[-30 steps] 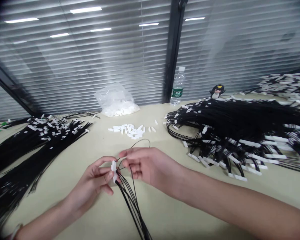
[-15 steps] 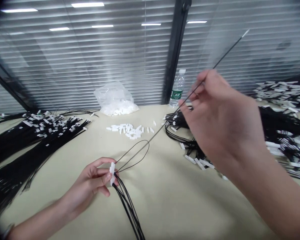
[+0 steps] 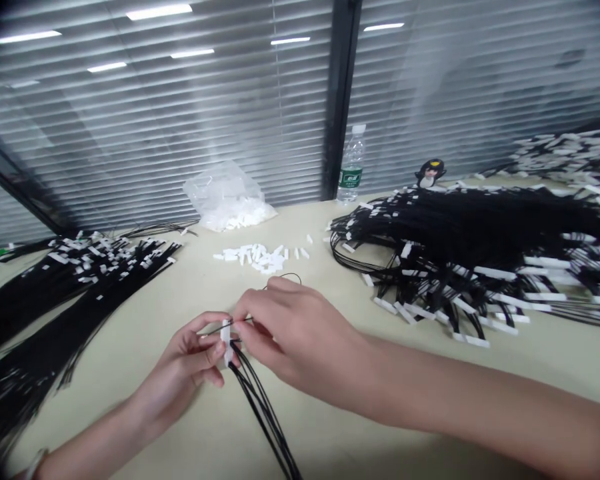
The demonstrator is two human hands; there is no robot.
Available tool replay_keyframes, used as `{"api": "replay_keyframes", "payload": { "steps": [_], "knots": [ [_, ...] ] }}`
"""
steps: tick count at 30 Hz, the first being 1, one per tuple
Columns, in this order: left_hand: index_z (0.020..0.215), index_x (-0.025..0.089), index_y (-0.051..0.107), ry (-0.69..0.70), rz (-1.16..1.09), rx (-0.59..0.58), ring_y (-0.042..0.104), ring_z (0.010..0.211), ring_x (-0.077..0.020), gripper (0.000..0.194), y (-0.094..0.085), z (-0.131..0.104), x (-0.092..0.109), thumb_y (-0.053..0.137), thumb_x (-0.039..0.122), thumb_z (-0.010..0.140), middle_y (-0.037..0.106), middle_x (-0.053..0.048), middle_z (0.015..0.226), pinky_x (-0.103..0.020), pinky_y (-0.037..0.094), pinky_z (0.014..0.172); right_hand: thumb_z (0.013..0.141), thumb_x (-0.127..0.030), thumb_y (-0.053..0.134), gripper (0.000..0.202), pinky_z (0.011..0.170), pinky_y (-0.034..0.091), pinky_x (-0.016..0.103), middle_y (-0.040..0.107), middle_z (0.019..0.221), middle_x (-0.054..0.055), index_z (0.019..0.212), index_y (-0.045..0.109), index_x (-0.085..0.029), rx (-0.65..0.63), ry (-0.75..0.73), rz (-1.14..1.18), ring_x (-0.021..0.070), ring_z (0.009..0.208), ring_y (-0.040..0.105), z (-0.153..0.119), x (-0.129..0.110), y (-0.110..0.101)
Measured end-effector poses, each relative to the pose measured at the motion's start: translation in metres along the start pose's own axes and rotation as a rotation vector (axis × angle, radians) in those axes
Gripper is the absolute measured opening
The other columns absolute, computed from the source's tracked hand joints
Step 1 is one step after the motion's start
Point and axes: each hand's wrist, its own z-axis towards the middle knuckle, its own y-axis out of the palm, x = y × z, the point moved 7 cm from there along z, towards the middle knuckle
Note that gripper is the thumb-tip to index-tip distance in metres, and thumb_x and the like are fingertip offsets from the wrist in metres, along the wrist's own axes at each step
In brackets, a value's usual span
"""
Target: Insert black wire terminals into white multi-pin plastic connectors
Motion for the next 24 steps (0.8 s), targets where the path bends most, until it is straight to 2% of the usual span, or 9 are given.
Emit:
{"api": "replay_keyframes", "payload": {
  "steps": [6, 12, 24],
  "knots": [
    [0.105, 0.020, 0.053, -0.005, -0.008, 0.007, 0.060, 0.069, -0.0138, 0.029, -0.001, 0.000, 0.000, 0.064, 0.020, 0.078, 0.065, -0.004, 0.070, -0.018, 0.048, 0.051, 0.083, -0.013, 0.048, 0.010, 0.061, 0.032, 0.028, 0.053, 0.065, 0.001, 0.076, 0.054, -0.016, 0.056, -0.250, -0.366, 0.0127, 0.062, 0.039, -0.006, -0.002, 0.009],
    [0.104, 0.019, 0.054, -0.012, -0.008, 0.019, 0.060, 0.067, -0.0127, 0.029, -0.002, 0.001, -0.001, 0.064, 0.020, 0.077, 0.065, -0.003, 0.069, -0.017, 0.047, 0.050, 0.079, -0.009, 0.053, 0.006, 0.059, 0.033, 0.028, 0.049, 0.061, 0.000, 0.080, 0.057, -0.014, 0.123, -0.315, -0.460, 0.0129, 0.062, 0.039, -0.011, -0.001, 0.014],
    [0.104, 0.020, 0.056, -0.010, -0.020, 0.030, 0.060, 0.069, -0.0145, 0.030, -0.003, 0.001, -0.002, 0.065, 0.021, 0.076, 0.064, -0.003, 0.068, -0.018, 0.046, 0.050, 0.079, -0.011, 0.053, 0.005, 0.061, 0.033, 0.029, 0.047, 0.062, 0.000, 0.078, 0.057, -0.014, 0.083, -0.315, -0.503, 0.0134, 0.064, 0.039, -0.011, 0.004, 0.021]
  ]
}}
